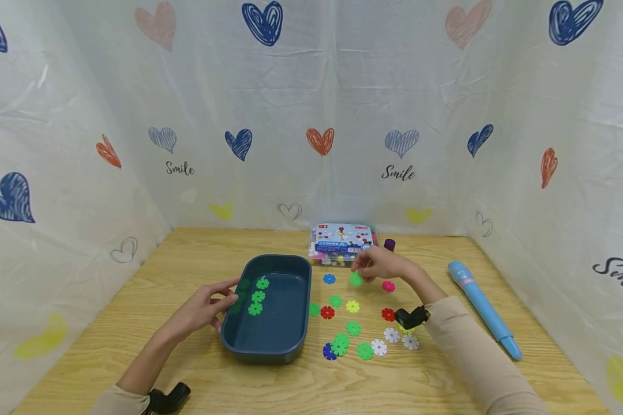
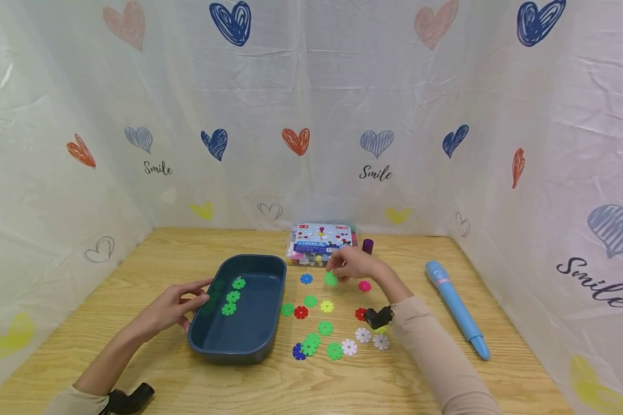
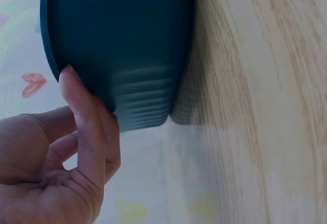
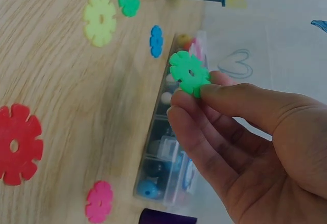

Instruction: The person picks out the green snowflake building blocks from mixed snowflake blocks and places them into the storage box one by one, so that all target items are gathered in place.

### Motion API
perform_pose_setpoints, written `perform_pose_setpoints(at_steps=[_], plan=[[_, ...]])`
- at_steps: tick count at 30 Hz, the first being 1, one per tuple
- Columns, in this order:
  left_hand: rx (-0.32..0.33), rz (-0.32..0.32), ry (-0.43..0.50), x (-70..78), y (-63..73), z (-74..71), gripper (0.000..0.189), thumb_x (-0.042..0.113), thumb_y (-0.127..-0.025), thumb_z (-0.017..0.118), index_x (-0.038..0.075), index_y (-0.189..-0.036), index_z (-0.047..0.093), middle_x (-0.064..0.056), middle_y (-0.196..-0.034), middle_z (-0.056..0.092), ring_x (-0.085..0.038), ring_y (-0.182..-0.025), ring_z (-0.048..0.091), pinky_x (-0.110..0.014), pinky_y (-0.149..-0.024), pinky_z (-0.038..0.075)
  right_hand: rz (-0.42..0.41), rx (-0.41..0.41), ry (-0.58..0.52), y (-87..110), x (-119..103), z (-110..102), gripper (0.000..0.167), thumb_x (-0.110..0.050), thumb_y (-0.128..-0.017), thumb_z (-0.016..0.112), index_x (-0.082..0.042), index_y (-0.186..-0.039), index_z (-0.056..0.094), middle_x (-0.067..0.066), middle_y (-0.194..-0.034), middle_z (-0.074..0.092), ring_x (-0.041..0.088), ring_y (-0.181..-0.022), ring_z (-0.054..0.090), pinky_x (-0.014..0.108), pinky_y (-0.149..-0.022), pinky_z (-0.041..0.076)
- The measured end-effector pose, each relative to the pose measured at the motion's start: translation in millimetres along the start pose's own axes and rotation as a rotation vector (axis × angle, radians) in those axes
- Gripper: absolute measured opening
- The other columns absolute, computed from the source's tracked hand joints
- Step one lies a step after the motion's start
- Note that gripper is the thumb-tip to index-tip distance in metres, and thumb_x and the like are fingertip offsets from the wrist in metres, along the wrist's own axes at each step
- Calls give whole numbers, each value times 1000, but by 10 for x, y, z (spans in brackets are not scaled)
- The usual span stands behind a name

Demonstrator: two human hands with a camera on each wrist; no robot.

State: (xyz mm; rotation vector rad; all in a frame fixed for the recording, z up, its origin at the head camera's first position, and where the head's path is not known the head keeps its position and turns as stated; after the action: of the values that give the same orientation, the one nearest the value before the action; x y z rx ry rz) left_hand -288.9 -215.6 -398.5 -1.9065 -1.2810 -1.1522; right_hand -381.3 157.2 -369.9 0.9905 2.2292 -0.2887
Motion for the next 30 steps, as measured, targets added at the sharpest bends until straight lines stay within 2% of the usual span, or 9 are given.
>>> perform_pose_setpoints(at_steps=[3,10,20,24,30], plan=[[3,-2,-1,7,-3,-3,60,25,-101,54,1,-151,33,-28,-111,50,-15,-69,56,-38,-50,57,-8,-3,5,-22,-57,-11,14,0,-97,54,5,-104,65,18,-87,68,38,-82,69,33,-72,62],[7,-7,-2,13,-8,-8,59,24,-101,55,1,-151,34,-26,-109,50,-15,-69,55,-38,-50,57,-10,2,59,-91,-191,-23,14,-3,-97,55,1,-103,67,14,-87,70,22,-77,69,27,-71,61],[0,-6,1,19,-3,2,59,24,-101,54,0,-151,33,-29,-113,50,-13,-70,56,-39,-51,58,-20,-10,127,-167,-492,-16,13,-5,-98,56,-2,-103,68,10,-88,70,15,-75,68,25,-71,59],[-1,-7,2,18,-3,4,59,23,-102,54,-1,-151,33,-29,-112,49,-12,-70,56,-38,-51,58,-32,-11,135,-204,-605,5,13,-5,-98,56,-2,-102,68,11,-88,70,17,-76,68,25,-71,59],[2,-9,-2,14,0,3,59,23,-101,55,-1,-151,34,-28,-109,51,-13,-70,56,-38,-51,58,-58,-19,117,-274,-737,62,13,-5,-98,57,-1,-103,68,13,-89,70,29,-81,70,27,-72,60]])
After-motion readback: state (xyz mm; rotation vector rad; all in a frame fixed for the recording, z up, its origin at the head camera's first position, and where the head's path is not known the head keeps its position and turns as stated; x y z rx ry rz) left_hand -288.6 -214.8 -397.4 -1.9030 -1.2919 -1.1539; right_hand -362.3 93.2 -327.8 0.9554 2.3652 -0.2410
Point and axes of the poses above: each hand's wrist, its own y-axis away from the middle knuckle, its own z-axis out of the palm, x = y × z, the point moved 6 cm from there along -y, towards the middle knuckle
